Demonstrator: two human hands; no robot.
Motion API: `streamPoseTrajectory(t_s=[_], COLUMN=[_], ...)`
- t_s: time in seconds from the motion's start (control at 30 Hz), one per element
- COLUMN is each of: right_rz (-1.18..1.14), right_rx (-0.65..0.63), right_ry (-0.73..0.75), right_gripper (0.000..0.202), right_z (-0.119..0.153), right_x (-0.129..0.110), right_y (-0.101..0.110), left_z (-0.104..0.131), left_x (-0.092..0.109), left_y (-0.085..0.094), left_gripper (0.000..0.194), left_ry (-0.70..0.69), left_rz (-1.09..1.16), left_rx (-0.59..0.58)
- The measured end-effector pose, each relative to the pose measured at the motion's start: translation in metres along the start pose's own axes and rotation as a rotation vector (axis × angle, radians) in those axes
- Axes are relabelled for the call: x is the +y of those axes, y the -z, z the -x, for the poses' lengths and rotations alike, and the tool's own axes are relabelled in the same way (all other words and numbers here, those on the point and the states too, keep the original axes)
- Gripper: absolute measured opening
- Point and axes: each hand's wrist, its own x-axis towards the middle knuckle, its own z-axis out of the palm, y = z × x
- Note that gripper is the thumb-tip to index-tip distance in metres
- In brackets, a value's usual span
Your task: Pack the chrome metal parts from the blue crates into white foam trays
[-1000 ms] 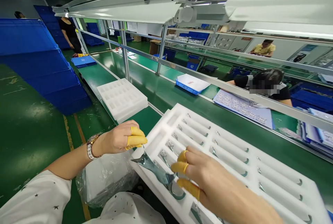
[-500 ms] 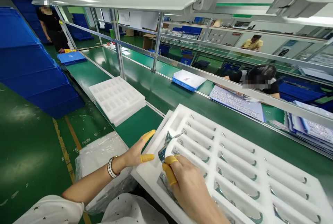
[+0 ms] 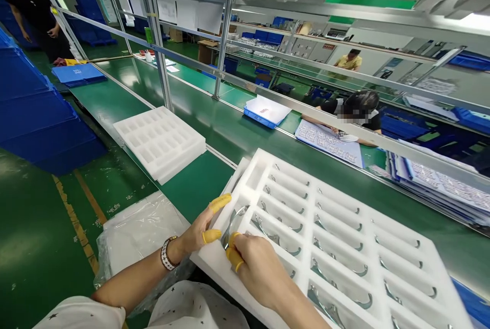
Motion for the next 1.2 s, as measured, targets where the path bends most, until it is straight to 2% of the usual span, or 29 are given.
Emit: streamPoseTrajectory(t_s=[0.13,0.33,0.5,0.6,0.7,0.9,1.03,1.2], right_rz=[0.105,0.146,0.173,0.174,0.183,0.294,0.241,0.296], right_rx=[0.051,-0.124,-0.142,-0.108,-0.071,-0.029,0.000,0.126], right_ry=[-0.096,-0.111,-0.126,-0.172,-0.203,-0.180,-0.172,-0.166], right_gripper=[0.030,0.033,0.031,0.028,0.026,0.023,0.028,0.023], right_z=[-0.008,-0.030,-0.036,-0.033,-0.028,-0.024,-0.026,-0.023], right_x=[-0.006,-0.013,-0.013,-0.013,-0.015,-0.020,-0.019,-0.019], right_y=[0.001,0.016,0.019,0.016,0.012,0.003,0.000,-0.015], left_z=[0.001,0.004,-0.002,-0.009,-0.017,-0.027,-0.034,-0.043], left_x=[-0.001,-0.007,-0.002,0.004,0.010,0.012,0.012,0.017], left_y=[-0.001,-0.002,0.001,0.005,0.009,0.014,0.014,0.011], left_gripper=[0.072,0.068,0.063,0.056,0.052,0.043,0.037,0.041], left_ry=[-0.014,-0.031,0.001,0.058,0.056,0.013,-0.019,-0.036], left_rz=[0.043,0.012,-0.088,-0.163,-0.212,-0.198,-0.223,-0.266], left_rx=[0.004,0.033,0.043,-0.012,-0.070,-0.071,-0.082,-0.088])
